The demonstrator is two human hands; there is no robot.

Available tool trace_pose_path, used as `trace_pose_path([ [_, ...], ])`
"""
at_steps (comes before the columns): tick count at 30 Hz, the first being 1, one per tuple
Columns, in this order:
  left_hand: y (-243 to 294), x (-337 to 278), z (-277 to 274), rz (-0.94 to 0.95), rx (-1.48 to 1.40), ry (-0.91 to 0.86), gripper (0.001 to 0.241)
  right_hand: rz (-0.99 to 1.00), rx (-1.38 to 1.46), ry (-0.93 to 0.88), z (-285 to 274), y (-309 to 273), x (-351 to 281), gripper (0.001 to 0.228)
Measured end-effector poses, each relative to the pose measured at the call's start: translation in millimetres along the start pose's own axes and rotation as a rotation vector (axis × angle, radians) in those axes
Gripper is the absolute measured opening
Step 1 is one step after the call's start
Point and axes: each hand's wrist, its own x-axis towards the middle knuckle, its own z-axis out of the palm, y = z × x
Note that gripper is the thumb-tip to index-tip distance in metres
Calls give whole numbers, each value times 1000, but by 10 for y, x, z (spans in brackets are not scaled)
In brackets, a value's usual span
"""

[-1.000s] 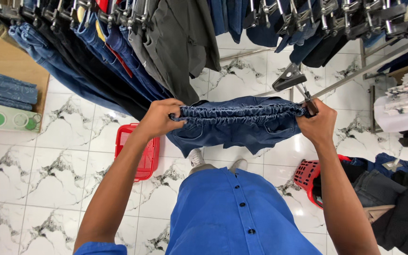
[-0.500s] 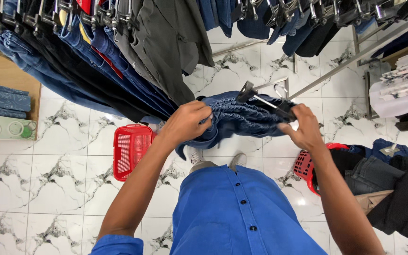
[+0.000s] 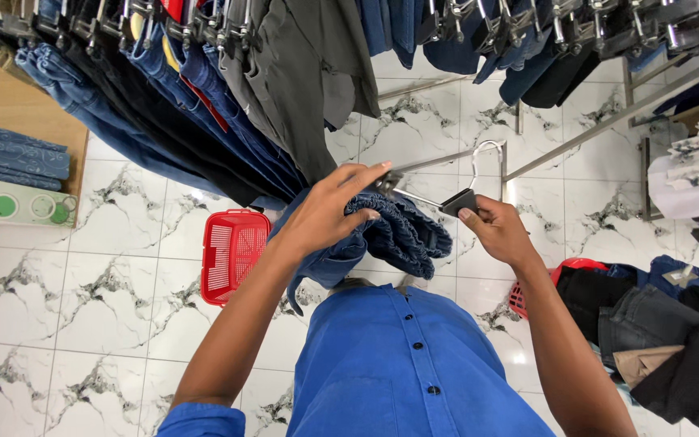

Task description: The person picks up clothing items including pants and shirts, places them onto hangers, and hangs them on a metal rack.

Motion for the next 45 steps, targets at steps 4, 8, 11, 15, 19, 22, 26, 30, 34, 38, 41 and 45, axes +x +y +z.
trace_pose_path([
  [4, 3, -54, 94, -9, -81, 13, 69, -63, -72, 5, 112, -50, 79, 25],
  [8, -38, -147, 207, -30, -69, 102, 52, -90, -233, 51, 192, 89, 139, 28],
  [11, -21, -148, 272, -76, -88, 157, 48, -151, -252, 149, 262, -23, 123, 25],
  [15, -138, -161, 459, -148, -63, 242, 38, -222, -330, 254, 308, -168, 124, 24],
  [19, 24, -115, 482, -124, -55, 256, 29, -20, -597, 249, 456, -289, 4, 34],
  [22, -27, -91, 585, -130, -31, 232, 31, 13, -614, 194, 553, -737, -137, 28],
  [26, -126, -72, 732, -48, -30, 231, 28, -291, -175, 9, 750, -912, -105, 90],
  [30, -227, -134, 867, -20, 29, 229, 34, -300, -106, 22, 947, -697, -16, 63],
  [34, 31, -92, 645, 32, 46, 239, 56, -326, -71, 100, 925, -357, 121, 66],
  [38, -70, -86, 604, 52, 67, 231, 33, -337, 60, 282, 683, -185, 206, 49],
  [41, -14, -53, 518, 111, 93, 205, 22, -308, 133, 307, 461, -375, 139, 71],
  [45, -53, -19, 455, 131, 58, 188, 20, -295, -60, 297, 42, -952, -5, 80],
])
